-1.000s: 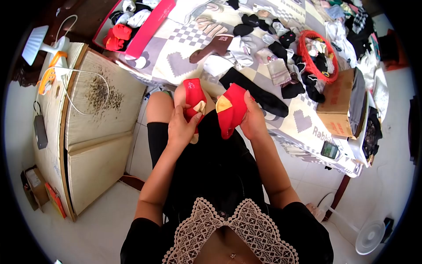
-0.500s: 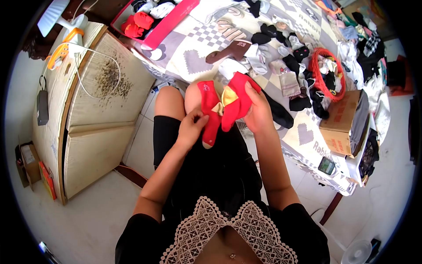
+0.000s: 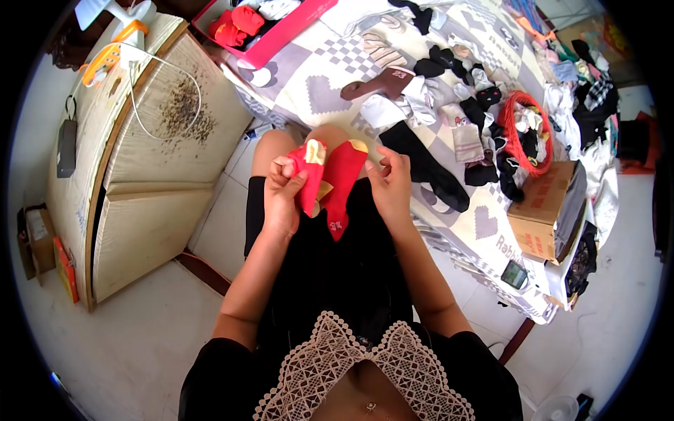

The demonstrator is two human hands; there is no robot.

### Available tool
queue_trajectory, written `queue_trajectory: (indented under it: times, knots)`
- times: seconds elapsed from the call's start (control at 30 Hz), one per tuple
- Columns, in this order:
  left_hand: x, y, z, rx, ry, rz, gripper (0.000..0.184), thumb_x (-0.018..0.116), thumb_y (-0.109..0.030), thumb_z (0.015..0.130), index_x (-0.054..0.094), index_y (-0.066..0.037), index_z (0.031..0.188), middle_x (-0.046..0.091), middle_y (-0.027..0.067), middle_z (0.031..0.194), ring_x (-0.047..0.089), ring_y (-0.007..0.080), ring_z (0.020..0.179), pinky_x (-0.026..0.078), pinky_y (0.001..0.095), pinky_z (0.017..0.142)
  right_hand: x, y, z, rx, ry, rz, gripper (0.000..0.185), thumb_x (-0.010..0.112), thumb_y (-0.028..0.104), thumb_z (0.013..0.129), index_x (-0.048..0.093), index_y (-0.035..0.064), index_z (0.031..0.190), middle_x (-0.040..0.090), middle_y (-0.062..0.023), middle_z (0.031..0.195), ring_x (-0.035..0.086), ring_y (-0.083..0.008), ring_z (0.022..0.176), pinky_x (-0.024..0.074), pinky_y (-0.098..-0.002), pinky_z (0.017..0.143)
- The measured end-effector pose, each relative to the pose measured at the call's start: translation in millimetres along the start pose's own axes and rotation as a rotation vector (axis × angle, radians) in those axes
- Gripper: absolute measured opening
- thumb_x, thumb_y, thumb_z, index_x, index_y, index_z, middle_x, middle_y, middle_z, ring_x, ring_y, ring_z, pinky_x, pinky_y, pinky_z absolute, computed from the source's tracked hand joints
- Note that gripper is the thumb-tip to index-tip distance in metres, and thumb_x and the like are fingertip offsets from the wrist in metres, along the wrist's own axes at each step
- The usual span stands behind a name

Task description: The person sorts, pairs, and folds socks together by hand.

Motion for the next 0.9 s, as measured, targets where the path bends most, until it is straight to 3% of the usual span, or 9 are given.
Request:
queue_trajectory:
  times: [0.17, 0.23, 0.3, 0.4, 0.57, 0.63, 0.77, 0.8, 0.9]
  knots:
    - [38, 5, -16, 0.044, 0.303, 0.143, 0.029, 0.055, 0.012, 0.084, 0.046, -0.006, 0.104, 0.057, 0.0038, 0.099, 0.057, 0.0127, 0.096, 0.047, 0.0252, 0.086, 10, 15, -6, 0.393, 0.448, 0.573, 0.038, 0.061, 0.033, 0.090, 0.056, 0.0039, 0.114, 0.059, -0.0034, 0.094, 0.055, -0.0100, 0.083, 0.0446, -0.0244, 0.071]
    - [48, 13, -21, 0.000, 0.374, 0.175, 0.031, 0.052, 0.015, 0.084, 0.045, -0.004, 0.107, 0.059, 0.0075, 0.104, 0.057, 0.0113, 0.097, 0.046, 0.0236, 0.085, 19, 31, -10, 0.565, 0.554, 1.126, 0.042, 0.061, 0.035, 0.090, 0.055, 0.0022, 0.115, 0.059, -0.0029, 0.097, 0.056, -0.0106, 0.087, 0.0455, -0.0262, 0.074]
    - [48, 16, -22, 0.041, 0.336, 0.204, 0.032, 0.056, 0.014, 0.083, 0.044, -0.003, 0.107, 0.060, 0.0072, 0.099, 0.058, 0.0105, 0.090, 0.048, 0.0227, 0.078, 14, 36, -4, 0.490, 0.453, 1.020, 0.040, 0.058, 0.031, 0.092, 0.054, -0.0005, 0.116, 0.062, -0.0069, 0.101, 0.060, -0.0141, 0.090, 0.0474, -0.0290, 0.079]
    - [36, 20, -20, -0.147, 0.279, 0.446, 0.028, 0.062, 0.007, 0.084, 0.047, -0.003, 0.106, 0.060, 0.0046, 0.096, 0.057, 0.0077, 0.080, 0.048, 0.0195, 0.070, -5, 32, 11, 0.466, 0.307, 1.176, 0.034, 0.053, 0.023, 0.095, 0.054, -0.0025, 0.117, 0.065, -0.0150, 0.106, 0.064, -0.0202, 0.092, 0.0501, -0.0332, 0.084]
    - [24, 19, -14, -0.208, 0.266, 0.611, 0.016, 0.067, 0.000, 0.083, 0.057, -0.001, 0.096, 0.061, 0.0008, 0.089, 0.057, 0.0061, 0.079, 0.048, 0.0190, 0.068, -36, 9, 31, 0.336, 0.056, 1.204, 0.030, 0.058, 0.018, 0.092, 0.058, -0.0030, 0.114, 0.065, -0.0156, 0.105, 0.063, -0.0212, 0.095, 0.0492, -0.0336, 0.086]
    - [19, 18, -9, -0.170, 0.191, 0.520, 0.012, 0.066, 0.001, 0.083, 0.059, 0.001, 0.092, 0.061, 0.0008, 0.085, 0.056, 0.0044, 0.073, 0.047, 0.0186, 0.066, -46, 5, 34, 0.262, 0.020, 1.180, 0.033, 0.055, 0.014, 0.093, 0.053, 0.0007, 0.123, 0.062, -0.0178, 0.112, 0.062, -0.0225, 0.099, 0.0497, -0.0356, 0.086]
    - [19, 6, 0, 0.031, 0.057, 0.567, 0.023, 0.068, -0.002, 0.083, 0.055, 0.000, 0.103, 0.060, 0.0021, 0.087, 0.056, 0.0074, 0.076, 0.047, 0.0205, 0.070, -53, 12, 33, 0.204, -0.065, 1.124, 0.029, 0.055, 0.009, 0.092, 0.055, -0.0013, 0.119, 0.062, -0.0193, 0.111, 0.061, -0.0233, 0.102, 0.0494, -0.0360, 0.088]
    - [19, -4, 0, 0.121, -0.030, 0.908, 0.024, 0.067, -0.008, 0.085, 0.053, 0.000, 0.104, 0.058, 0.0008, 0.084, 0.053, 0.0068, 0.073, 0.045, 0.0200, 0.067, -54, 16, 33, 0.204, -0.065, 1.126, 0.029, 0.055, 0.009, 0.092, 0.055, -0.0013, 0.119, 0.062, -0.0193, 0.111, 0.061, -0.0233, 0.102, 0.0494, -0.0360, 0.088]
    - [42, -20, -2, 0.238, 0.073, 0.823, 0.023, 0.065, -0.016, 0.089, 0.054, -0.001, 0.102, 0.055, -0.0006, 0.081, 0.049, 0.0054, 0.069, 0.041, 0.0194, 0.064, -61, 40, 33, 0.042, -0.168, 1.009, 0.024, 0.060, 0.007, 0.089, 0.060, -0.0054, 0.110, 0.063, -0.0143, 0.108, 0.064, -0.0203, 0.090, 0.0492, -0.0296, 0.081]
Point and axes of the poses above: each hand's wrist, its own z-axis towards the middle knuckle, its own x-axis out of the palm, y = z × x, the point moved 4 cm from there along z, towards the middle knuckle
